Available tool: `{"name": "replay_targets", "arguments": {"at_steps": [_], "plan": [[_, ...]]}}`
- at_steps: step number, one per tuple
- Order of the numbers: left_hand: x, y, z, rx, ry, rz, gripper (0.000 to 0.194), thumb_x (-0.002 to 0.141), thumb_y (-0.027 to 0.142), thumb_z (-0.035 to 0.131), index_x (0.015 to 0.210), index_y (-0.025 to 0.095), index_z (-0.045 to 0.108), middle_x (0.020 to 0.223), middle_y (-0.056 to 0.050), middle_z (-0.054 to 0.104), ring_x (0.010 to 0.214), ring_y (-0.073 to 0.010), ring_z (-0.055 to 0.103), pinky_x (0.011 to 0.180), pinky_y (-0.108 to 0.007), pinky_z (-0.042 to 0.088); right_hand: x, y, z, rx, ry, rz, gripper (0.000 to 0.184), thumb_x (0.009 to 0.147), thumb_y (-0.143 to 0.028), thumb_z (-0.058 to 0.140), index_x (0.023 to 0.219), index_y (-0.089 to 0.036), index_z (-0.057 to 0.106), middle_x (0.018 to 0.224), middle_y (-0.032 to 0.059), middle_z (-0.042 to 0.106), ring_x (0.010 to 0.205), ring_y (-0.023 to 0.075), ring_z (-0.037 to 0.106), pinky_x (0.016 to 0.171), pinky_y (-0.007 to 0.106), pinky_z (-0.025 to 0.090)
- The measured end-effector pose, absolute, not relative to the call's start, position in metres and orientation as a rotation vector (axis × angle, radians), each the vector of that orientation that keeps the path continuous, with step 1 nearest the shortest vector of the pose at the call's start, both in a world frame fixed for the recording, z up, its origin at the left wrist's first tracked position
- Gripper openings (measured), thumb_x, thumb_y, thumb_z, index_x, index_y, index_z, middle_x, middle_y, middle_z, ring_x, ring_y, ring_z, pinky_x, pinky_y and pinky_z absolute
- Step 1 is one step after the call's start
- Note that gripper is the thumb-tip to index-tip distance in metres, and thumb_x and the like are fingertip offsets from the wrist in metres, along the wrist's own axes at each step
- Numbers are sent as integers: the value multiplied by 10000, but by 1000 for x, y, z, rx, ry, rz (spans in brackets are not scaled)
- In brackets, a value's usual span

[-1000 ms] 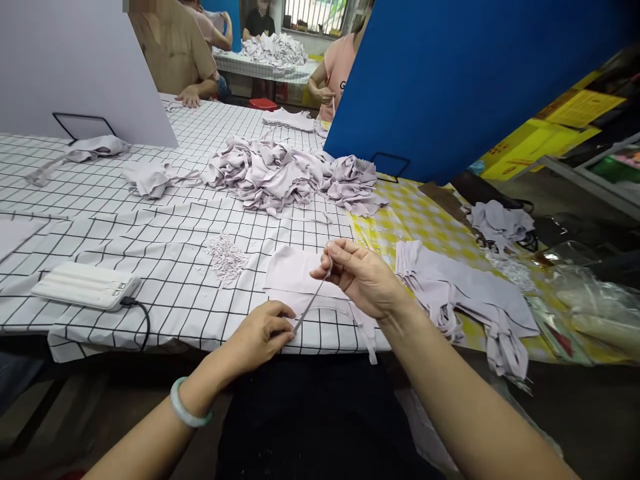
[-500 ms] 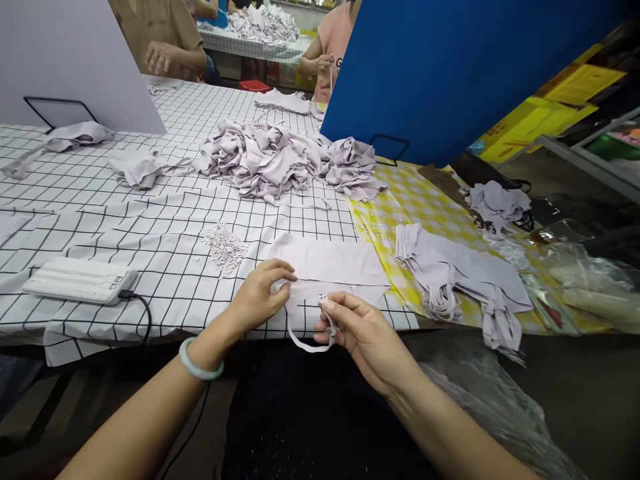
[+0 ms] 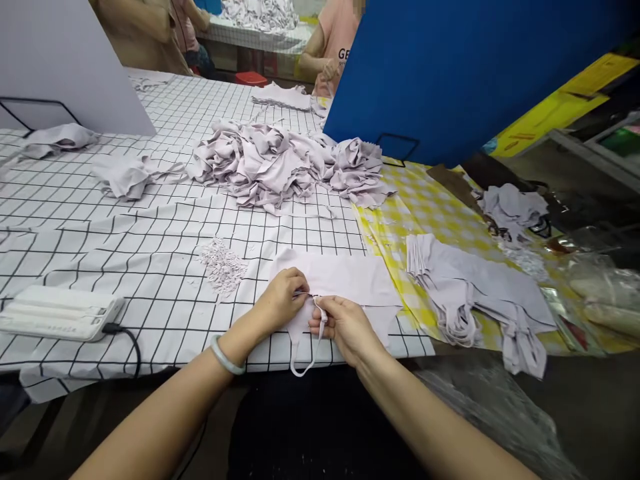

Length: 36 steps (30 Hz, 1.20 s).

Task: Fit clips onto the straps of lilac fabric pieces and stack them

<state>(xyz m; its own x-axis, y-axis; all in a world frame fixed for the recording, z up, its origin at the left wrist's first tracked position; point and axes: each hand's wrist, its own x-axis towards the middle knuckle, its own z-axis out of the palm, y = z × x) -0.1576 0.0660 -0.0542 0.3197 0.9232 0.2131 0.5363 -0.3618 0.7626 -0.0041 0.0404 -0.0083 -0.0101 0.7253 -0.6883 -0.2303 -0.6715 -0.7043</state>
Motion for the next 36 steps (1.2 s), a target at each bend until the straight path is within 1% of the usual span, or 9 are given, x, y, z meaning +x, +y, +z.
{"name": "replay_targets", "arguments": {"at_steps": [3,11,17,27,36], "plan": [[-155,67,-53,1948,1310,869,143,814,42,578,764,166,630,906,-48,631,865,-179,608,804,-338,523,-4,45,-11,-1581,-515,1732,120,739,-192,698,679,-153,603,549,-4,620,484,120,616,490,239,555],[-152,68,-49,1908,1332,877,145,848,89,554,738,177,586,889,-41,619,861,-185,579,808,-361,497,-8,47,-21,-1578,-510,1677,160,677,-263,730,683,-166,604,536,-24,610,477,111,594,501,243,548],[-151,68,-49,1888,1333,874,146,834,91,552,723,183,569,884,-41,621,860,-187,569,802,-366,489,-11,48,-24,-1538,-493,1663,186,667,-297,741,670,-172,603,558,-23,614,492,113,604,519,249,550],[-152,67,-50,1915,1320,847,136,831,87,566,736,182,582,915,-41,654,872,-194,569,807,-363,484,-12,51,-24,-1546,-475,1655,166,671,-259,728,653,-166,592,539,-21,605,475,108,592,498,237,527],[-152,67,-49,1899,1319,852,133,845,110,560,742,187,594,906,-41,655,868,-196,560,800,-366,482,-12,51,-19,-1610,-481,1670,143,681,-233,709,644,-172,584,515,-31,587,460,106,572,485,237,529]]}}
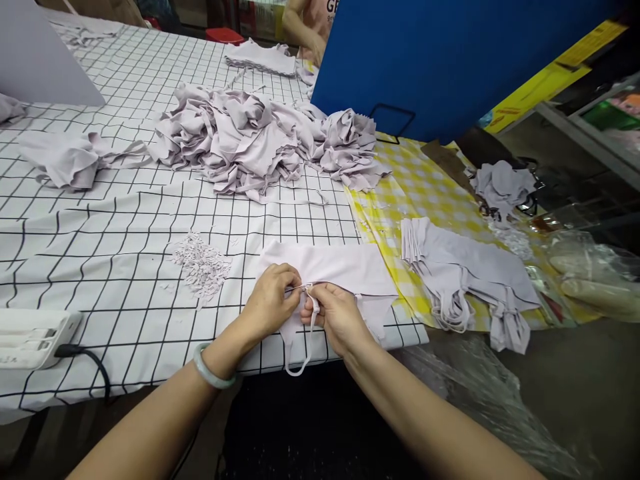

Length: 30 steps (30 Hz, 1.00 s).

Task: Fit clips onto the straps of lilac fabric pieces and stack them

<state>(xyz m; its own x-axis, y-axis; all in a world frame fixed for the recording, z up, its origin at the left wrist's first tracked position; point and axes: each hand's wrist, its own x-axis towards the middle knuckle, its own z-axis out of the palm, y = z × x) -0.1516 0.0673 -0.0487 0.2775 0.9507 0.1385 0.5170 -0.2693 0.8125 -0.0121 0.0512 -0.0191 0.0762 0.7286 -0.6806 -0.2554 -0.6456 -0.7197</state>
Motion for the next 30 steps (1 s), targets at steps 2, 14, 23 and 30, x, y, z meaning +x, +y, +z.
{"name": "replay_targets", "arguments": {"at_steps": [2,14,23,30], "plan": [[-151,67,-48,1896,1317,841,133,844,110,565,739,188,592,904,-39,660,868,-197,560,797,-364,482,-14,52,-19,-1620,-495,1691,134,691,-230,700,648,-174,586,505,-34,579,444,104,557,466,236,520],[-154,63,-57,2101,1249,901,192,814,54,584,967,163,622,1041,-91,644,977,-232,600,888,-424,519,2,-12,12,-1325,-296,2025,304,764,-350,781,952,-197,599,733,4,672,737,156,668,763,290,553],[-192,67,-31,2171,1487,846,269,900,255,516,1134,182,628,1181,-117,627,1129,-270,558,997,-473,472,71,-23,-8,-1699,-996,1362,369,739,-422,747,1035,-230,638,1086,78,666,1044,249,622,956,402,480],[-192,139,-13,1997,1915,125,198,764,344,648,874,180,634,1097,-135,626,1126,-361,495,943,-519,399,141,128,-32,-1985,-1722,460,180,711,-373,667,771,-214,607,849,66,600,820,251,572,860,440,461]]}}
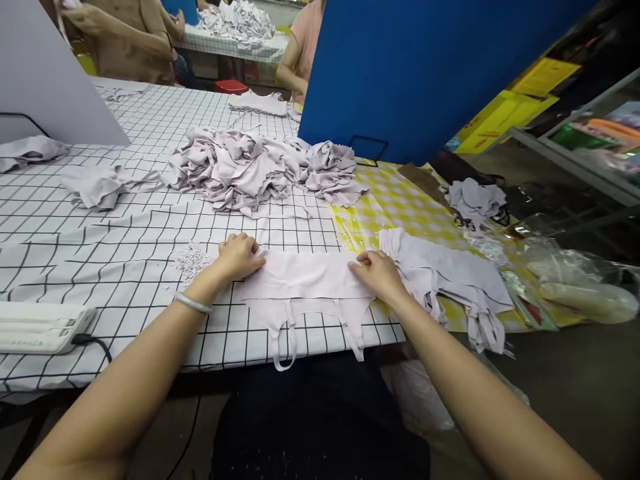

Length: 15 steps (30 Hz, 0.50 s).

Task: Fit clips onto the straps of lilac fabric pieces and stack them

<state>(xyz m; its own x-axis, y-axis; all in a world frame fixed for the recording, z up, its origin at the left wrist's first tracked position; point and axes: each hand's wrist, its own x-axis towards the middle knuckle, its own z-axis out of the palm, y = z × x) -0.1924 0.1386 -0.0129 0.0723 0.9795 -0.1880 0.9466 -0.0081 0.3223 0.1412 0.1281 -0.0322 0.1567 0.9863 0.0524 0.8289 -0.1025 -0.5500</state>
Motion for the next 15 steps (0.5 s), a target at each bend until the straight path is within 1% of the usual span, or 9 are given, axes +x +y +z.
{"name": "replay_targets", "arguments": {"at_steps": [2,3,5,7,9,10,11,13,15], "plan": [[-196,145,-9,2015,1795,67,101,728,272,644,761,187,601,1017,-106,633,1073,-334,516,912,-477,402,142,145,-42,-2049,-1809,471,183,686,-377,685,709,-226,583,815,53,593,808,251,567,827,422,456],[-200,146,-6,2001,1740,72,83,709,245,639,744,188,590,972,-92,630,1020,-312,534,878,-448,414,142,148,-46,-2035,-1842,493,179,696,-382,670,696,-231,576,810,49,595,799,246,566,805,408,454],[-211,143,0,1910,1622,133,125,700,218,612,821,191,600,909,-65,616,889,-252,559,787,-382,439,143,146,-52,-1961,-1878,537,163,725,-382,622,690,-235,561,805,44,600,777,234,564,764,385,448],[-221,140,6,1833,1502,210,309,709,198,571,1015,199,610,955,-55,611,840,-213,558,745,-341,451,144,142,-56,-1895,-1881,558,159,733,-382,591,695,-238,536,788,40,598,761,230,559,733,371,441],[-224,141,9,1888,1416,234,527,701,167,551,1224,228,563,1083,-65,595,949,-222,548,819,-350,455,144,138,-59,-1863,-1866,538,161,727,-385,574,695,-242,506,771,35,589,744,227,549,713,364,431],[-223,143,9,1952,1388,206,599,691,150,549,1282,249,542,1131,-68,579,1017,-235,528,870,-365,444,144,137,-60,-1857,-1853,532,163,724,-389,567,697,-244,495,764,33,584,736,226,545,705,362,427],[-221,146,9,2011,1367,155,630,683,137,549,1300,266,541,1153,-68,566,1065,-248,505,907,-380,429,143,137,-60,-1854,-1837,539,165,724,-395,562,708,-245,494,758,30,582,729,224,543,700,359,424],[-216,154,8,2089,1336,22,577,681,126,550,1239,266,591,1140,-69,558,1094,-264,479,933,-396,410,141,136,-61,-1855,-1780,593,178,725,-412,561,766,-244,519,753,23,587,717,220,550,694,354,426],[-213,161,10,2126,1327,-99,448,688,141,568,1119,236,646,1123,-74,558,1083,-271,473,935,-399,399,140,134,-60,-1858,-1716,669,235,729,-432,562,866,-241,554,750,13,592,700,213,560,693,350,434]]}}
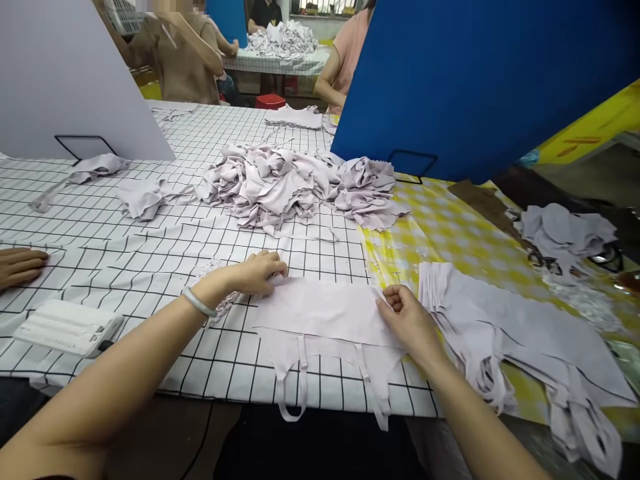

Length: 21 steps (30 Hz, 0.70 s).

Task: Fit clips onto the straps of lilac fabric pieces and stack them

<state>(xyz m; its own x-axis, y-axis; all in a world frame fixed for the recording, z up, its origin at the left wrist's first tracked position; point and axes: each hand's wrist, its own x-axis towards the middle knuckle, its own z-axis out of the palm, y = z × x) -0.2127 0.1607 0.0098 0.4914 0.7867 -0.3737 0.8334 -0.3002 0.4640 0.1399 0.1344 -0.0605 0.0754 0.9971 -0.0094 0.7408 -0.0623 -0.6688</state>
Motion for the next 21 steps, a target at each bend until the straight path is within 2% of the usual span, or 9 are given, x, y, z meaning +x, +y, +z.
{"name": "replay_targets", "arguments": {"at_steps": [2,5,8,11,17,21], "plan": [[-215,166,13,2138,1321,-198,339,700,212,626,1036,221,673,1117,-77,562,1084,-284,464,942,-403,387,140,133,-60,-1869,-1675,715,302,731,-452,564,945,-239,576,735,0,580,680,206,558,690,347,438],[-226,169,18,2123,1340,-262,334,732,428,690,1002,232,699,1115,-78,573,1089,-301,455,955,-424,366,141,133,-59,-1897,-1649,763,360,726,-481,573,987,-235,605,703,-12,550,664,203,548,676,342,436],[-239,167,17,2147,1426,-230,352,836,535,576,929,226,716,1075,-83,595,1078,-296,462,969,-446,341,143,135,-58,-1934,-1621,821,382,715,-491,579,993,-234,627,682,-17,534,646,199,536,643,334,429],[-243,161,12,2168,1466,-191,298,861,469,554,899,209,695,1042,-85,608,1065,-285,471,950,-431,357,143,138,-55,-1960,-1611,859,348,700,-487,596,935,-234,637,669,-22,526,623,189,520,614,323,417],[-217,157,15,2199,1563,-182,161,778,279,617,907,182,630,1002,-98,636,1036,-294,500,899,-411,403,137,145,-48,-1939,-1688,855,243,688,-459,664,738,-235,583,663,-22,514,616,169,481,587,299,365],[-205,160,21,2177,1603,-196,305,737,165,558,1033,192,626,935,-91,648,924,-262,560,795,-357,448,127,138,-46,-1689,-1490,909,250,701,-409,682,726,-240,501,696,-30,515,648,156,487,618,289,386]]}}
